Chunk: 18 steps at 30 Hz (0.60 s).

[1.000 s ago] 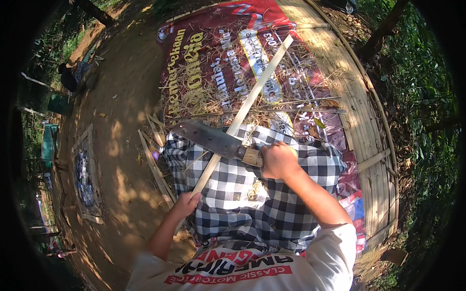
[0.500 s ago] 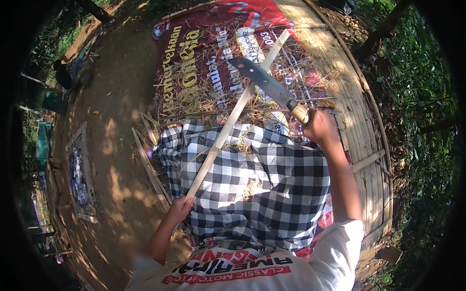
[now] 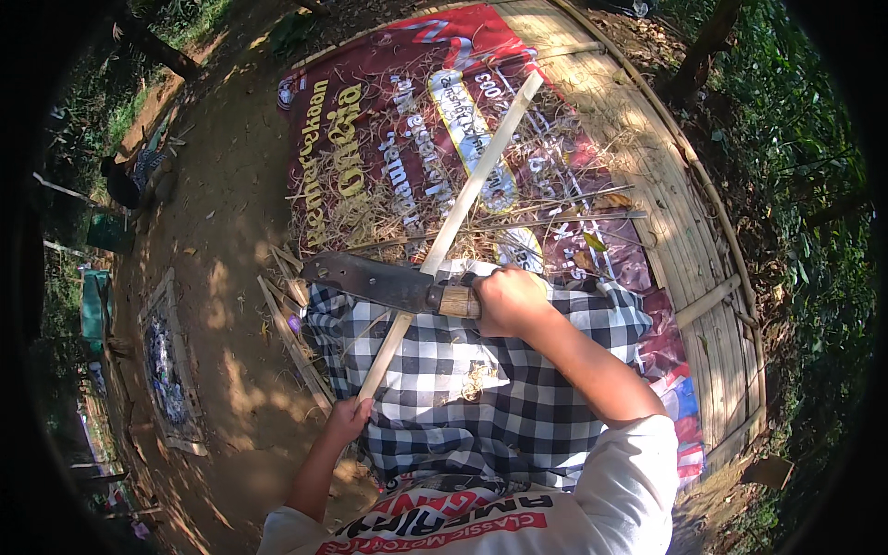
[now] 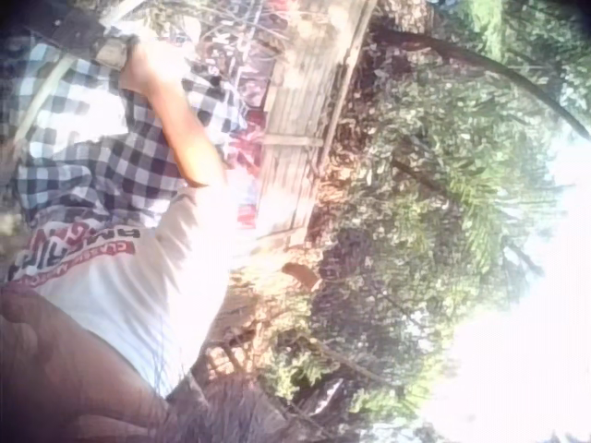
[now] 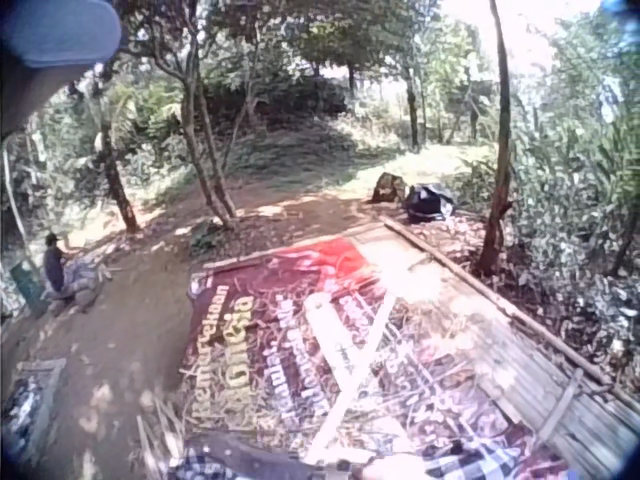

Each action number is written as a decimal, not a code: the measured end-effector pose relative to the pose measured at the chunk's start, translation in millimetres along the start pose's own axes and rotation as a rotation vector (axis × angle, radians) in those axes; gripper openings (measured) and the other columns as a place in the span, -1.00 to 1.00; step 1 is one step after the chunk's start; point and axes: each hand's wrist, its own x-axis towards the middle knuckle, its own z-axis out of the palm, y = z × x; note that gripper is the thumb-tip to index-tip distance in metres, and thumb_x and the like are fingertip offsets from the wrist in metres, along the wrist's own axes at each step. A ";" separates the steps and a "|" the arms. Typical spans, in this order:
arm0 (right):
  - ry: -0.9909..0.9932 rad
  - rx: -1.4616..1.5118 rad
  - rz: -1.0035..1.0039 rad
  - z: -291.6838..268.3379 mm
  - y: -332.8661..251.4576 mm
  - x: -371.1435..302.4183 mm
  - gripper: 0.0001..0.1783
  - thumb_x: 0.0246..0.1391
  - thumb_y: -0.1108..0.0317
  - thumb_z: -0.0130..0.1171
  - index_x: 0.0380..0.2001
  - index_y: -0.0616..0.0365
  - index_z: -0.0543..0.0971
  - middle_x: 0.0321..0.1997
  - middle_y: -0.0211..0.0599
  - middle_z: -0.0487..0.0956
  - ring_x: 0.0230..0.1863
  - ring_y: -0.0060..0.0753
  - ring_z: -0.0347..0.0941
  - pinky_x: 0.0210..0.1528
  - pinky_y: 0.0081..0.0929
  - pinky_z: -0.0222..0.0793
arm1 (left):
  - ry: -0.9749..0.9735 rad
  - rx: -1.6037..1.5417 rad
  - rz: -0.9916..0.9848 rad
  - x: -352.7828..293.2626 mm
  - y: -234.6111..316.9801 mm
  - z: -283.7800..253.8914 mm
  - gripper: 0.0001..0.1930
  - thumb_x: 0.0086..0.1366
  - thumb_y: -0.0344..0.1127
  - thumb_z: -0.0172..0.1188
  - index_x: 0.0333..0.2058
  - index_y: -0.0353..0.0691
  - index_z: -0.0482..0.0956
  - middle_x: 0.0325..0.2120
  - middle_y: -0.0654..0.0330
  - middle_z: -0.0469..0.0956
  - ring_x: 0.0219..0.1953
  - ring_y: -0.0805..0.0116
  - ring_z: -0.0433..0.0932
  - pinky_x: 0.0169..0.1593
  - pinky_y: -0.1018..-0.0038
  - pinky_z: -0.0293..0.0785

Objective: The person uses a large knife to shave thin strips of wood from a long piece of bamboo or wood branch.

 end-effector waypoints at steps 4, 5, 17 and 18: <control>0.035 -0.107 -0.063 -12.7 18.2 9.3 -0.71 -0.46 0.26 0.18 -0.53 0.14 0.56 -0.49 -0.07 0.57 -0.30 0.00 0.52 -0.22 -0.18 0.47 | 0.131 0.045 0.086 -4.4 9.7 9.5 -0.66 0.32 -0.15 0.09 -0.47 -0.36 0.50 -0.65 -0.11 0.49 -0.52 -0.14 0.53 -0.47 0.18 0.41; 0.051 -0.153 -0.100 -14.5 29.0 9.1 -0.70 -0.50 0.27 0.17 -0.53 0.12 0.56 -0.49 -0.09 0.57 -0.31 0.01 0.51 -0.23 -0.20 0.46 | 0.123 0.078 0.074 -4.0 11.3 9.7 -0.66 0.32 -0.15 0.09 -0.48 -0.35 0.50 -0.66 -0.11 0.48 -0.52 -0.15 0.52 -0.48 0.17 0.40; 0.544 0.099 0.269 -73.8 139.8 -28.4 -0.75 -0.33 0.30 0.22 -0.53 0.25 0.58 -0.55 0.10 0.54 -0.41 0.18 0.50 -0.36 -0.09 0.42 | 0.062 0.065 0.103 8.3 2.5 3.9 -0.60 0.30 -0.09 0.10 -0.50 -0.36 0.52 -0.68 -0.13 0.45 -0.54 -0.18 0.51 -0.50 0.15 0.37; 0.460 0.088 0.269 -66.4 127.2 -28.2 -0.74 -0.34 0.30 0.21 -0.51 0.25 0.58 -0.55 0.11 0.54 -0.41 0.17 0.50 -0.35 -0.11 0.43 | 0.059 0.048 0.131 7.3 2.6 3.0 -0.60 0.31 -0.09 0.10 -0.50 -0.38 0.52 -0.67 -0.13 0.46 -0.54 -0.16 0.51 -0.50 0.19 0.38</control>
